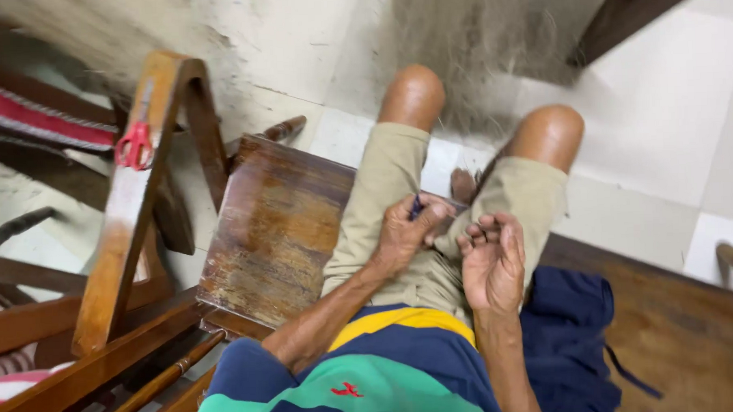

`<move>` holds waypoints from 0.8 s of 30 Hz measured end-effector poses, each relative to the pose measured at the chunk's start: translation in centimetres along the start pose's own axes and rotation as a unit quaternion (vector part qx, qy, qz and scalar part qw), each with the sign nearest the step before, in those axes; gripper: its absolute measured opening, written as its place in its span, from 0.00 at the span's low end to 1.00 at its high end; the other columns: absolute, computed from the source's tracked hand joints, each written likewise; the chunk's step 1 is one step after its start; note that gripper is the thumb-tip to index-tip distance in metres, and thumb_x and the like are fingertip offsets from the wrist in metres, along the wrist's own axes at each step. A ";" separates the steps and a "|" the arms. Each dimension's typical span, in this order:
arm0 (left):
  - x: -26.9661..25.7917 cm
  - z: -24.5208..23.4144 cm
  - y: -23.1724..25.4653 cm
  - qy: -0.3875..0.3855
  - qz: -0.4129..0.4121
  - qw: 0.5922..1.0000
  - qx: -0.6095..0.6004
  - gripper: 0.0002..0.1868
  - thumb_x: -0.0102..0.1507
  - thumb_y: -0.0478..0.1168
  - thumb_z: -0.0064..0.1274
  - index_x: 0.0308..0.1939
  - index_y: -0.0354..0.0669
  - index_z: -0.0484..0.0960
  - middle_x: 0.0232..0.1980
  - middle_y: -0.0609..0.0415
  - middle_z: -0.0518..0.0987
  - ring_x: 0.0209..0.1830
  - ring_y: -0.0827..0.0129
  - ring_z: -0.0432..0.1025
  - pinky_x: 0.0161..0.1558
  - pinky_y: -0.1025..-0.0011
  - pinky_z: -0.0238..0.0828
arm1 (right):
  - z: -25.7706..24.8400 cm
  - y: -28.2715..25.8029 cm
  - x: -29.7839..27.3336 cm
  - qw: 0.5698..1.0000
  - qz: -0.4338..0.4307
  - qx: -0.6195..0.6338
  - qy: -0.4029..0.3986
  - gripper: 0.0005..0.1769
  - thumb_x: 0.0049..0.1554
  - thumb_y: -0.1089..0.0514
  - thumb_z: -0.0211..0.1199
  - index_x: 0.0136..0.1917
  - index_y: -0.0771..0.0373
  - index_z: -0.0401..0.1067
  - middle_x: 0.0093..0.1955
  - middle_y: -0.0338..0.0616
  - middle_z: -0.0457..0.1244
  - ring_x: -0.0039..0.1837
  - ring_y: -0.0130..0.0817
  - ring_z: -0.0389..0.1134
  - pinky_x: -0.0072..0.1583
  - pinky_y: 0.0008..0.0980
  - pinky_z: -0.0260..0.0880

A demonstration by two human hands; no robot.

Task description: Repair a fine-mesh fishing net using a netting needle and line while sitting on a bench.

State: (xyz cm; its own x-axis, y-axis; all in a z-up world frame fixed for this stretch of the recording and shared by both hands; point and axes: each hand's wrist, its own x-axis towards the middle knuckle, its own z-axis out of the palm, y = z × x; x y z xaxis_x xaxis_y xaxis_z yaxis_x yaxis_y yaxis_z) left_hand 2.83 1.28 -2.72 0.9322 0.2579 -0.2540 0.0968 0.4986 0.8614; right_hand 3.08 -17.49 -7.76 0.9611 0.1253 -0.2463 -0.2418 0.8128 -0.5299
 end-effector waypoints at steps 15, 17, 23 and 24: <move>-0.1 -0.5 2.1 -0.004 0.007 0.997 -0.080 0.09 0.79 0.39 0.64 0.59 0.37 0.85 0.52 0.33 0.93 0.22 0.77 0.74 0.24 0.80 0.61 | 2.5 -0.5 -1.3 0.998 -0.048 -0.032 0.017 0.17 0.81 0.56 0.60 0.79 0.59 0.72 0.61 0.51 0.76 0.63 0.44 0.82 0.68 0.52 0.92; 0.3 -0.8 2.2 -0.001 0.009 0.994 -0.111 0.08 0.79 0.38 0.61 0.59 0.39 0.83 0.51 0.35 0.92 0.22 0.77 0.74 0.24 0.80 0.59 | 2.4 -0.4 -1.0 0.999 -0.040 -0.020 0.010 0.17 0.80 0.58 0.61 0.79 0.59 0.72 0.60 0.49 0.75 0.63 0.44 0.81 0.69 0.51 0.91; 2.2 -2.9 2.3 -0.001 0.025 0.990 -0.140 0.07 0.79 0.39 0.60 0.57 0.40 0.82 0.49 0.34 0.92 0.22 0.75 0.75 0.23 0.80 0.62 | 2.2 -0.4 -0.4 0.999 -0.030 0.002 -0.013 0.18 0.78 0.59 0.61 0.79 0.59 0.72 0.59 0.48 0.74 0.66 0.44 0.80 0.73 0.53 0.89; 2.5 -3.1 2.7 0.000 0.024 0.990 -0.141 0.07 0.79 0.39 0.60 0.57 0.40 0.82 0.49 0.34 0.92 0.22 0.75 0.75 0.23 0.80 0.62 | 2.1 -0.5 -0.3 1.000 -0.028 0.000 -0.012 0.18 0.78 0.59 0.61 0.79 0.59 0.72 0.59 0.48 0.74 0.66 0.44 0.80 0.73 0.53 0.89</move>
State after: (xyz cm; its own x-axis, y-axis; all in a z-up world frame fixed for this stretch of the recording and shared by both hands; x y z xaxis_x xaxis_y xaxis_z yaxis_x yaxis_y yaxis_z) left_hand 4.34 5.87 -2.41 0.9333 0.2869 -0.2159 -0.0488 0.6970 0.7155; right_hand 3.24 -16.80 -5.74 0.9761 0.0926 -0.1965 -0.1869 0.8195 -0.5417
